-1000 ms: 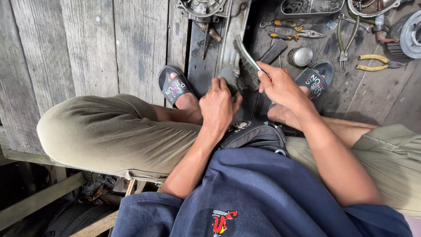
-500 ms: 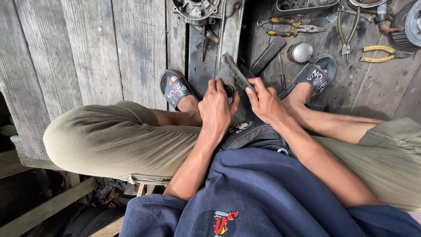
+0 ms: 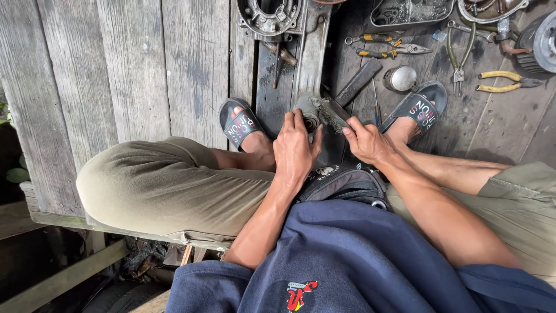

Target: Cleaning grease and dirt from disassembled motorcycle engine casings using a wire brush and a scraper.

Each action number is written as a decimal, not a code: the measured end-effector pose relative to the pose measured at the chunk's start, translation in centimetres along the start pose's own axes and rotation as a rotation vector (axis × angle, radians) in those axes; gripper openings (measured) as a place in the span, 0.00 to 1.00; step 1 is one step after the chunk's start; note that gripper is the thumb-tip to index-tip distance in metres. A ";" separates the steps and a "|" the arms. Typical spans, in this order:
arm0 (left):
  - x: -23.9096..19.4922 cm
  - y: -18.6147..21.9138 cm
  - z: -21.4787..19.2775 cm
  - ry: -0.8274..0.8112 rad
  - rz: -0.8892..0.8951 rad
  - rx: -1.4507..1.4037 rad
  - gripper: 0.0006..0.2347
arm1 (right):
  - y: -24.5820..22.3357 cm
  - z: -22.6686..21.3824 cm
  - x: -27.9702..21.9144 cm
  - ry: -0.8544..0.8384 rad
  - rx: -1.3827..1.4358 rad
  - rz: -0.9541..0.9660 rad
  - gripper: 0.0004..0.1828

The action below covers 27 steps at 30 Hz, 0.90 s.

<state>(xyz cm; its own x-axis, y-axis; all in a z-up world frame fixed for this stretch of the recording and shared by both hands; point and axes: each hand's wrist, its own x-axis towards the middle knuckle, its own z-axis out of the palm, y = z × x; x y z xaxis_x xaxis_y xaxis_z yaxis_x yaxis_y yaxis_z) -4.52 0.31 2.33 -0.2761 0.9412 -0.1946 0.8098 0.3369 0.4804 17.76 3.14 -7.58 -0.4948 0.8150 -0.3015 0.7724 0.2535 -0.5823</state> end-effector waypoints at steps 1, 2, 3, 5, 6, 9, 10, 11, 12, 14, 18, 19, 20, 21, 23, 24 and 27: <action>-0.2 0.1 -0.1 0.009 0.007 -0.005 0.27 | -1.4 -1.2 0.3 0.005 0.074 -0.029 0.11; 0.1 0.1 -0.1 0.012 -0.003 -0.010 0.27 | -2.7 -2.6 1.5 -0.004 0.069 -0.034 0.11; 0.0 0.0 -0.1 0.020 0.008 -0.007 0.27 | -4.1 -3.7 2.2 -0.019 0.101 -0.055 0.11; -0.1 -0.2 -0.1 0.030 0.019 -0.005 0.26 | -5.9 -5.4 3.7 -0.033 0.132 -0.076 0.11; 0.0 -0.3 -0.2 0.035 0.017 -0.009 0.26 | -6.3 -6.1 4.4 -0.052 0.141 -0.115 0.12; 0.0 -0.4 -0.5 0.031 0.020 -0.010 0.27 | -7.7 -6.8 6.4 -0.066 0.174 -0.169 0.13; 0.0 -0.5 -0.5 0.023 0.023 -0.010 0.27 | -8.1 -6.8 7.1 -0.064 0.196 -0.185 0.14; -0.1 -0.5 -0.6 0.026 0.022 -0.008 0.27 | -8.5 -7.3 7.3 -0.063 0.197 -0.189 0.14; -0.1 -0.5 -0.6 0.028 0.025 0.002 0.27 | -8.7 -7.7 7.6 -0.100 0.174 -0.197 0.16; -0.1 -0.4 -0.5 0.019 0.032 0.010 0.27 | -8.9 -8.1 7.7 -0.137 0.153 -0.192 0.18; 0.2 -0.3 -0.5 0.016 0.029 0.019 0.26 | -9.0 -7.8 8.0 -0.135 0.147 -0.165 0.18; 0.1 -0.4 -0.6 0.014 0.030 0.030 0.26 | -9.2 -7.8 7.9 -0.137 0.143 -0.151 0.18; 0.0 -0.4 -0.5 0.013 0.034 0.032 0.26 | -9.3 -7.7 8.2 -0.134 0.145 -0.149 0.18; 0.1 -0.4 -0.4 0.026 0.039 0.051 0.26 | -9.4 -7.6 8.5 -0.142 0.127 -0.145 0.18; 0.0 -0.1 -0.4 0.041 0.051 0.071 0.26 | -11.1 -7.2 9.6 -0.143 0.110 -0.140 0.17; 0.0 0.0 -0.5 0.011 0.044 0.040 0.26 | -12.6 -7.0 10.4 -0.047 0.205 -0.185 0.16; 0.0 0.8 -1.1 0.008 0.058 -0.006 0.23 | -17.0 -8.0 13.9 0.098 0.383 -0.319 0.16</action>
<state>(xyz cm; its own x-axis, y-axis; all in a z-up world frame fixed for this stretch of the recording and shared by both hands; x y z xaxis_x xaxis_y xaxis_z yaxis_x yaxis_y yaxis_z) -4.43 0.62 3.61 -0.2326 0.9594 -0.1595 0.8216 0.2816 0.4956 0.93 14.33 4.20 -0.6287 0.7777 -0.0019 0.3779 0.3034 -0.8747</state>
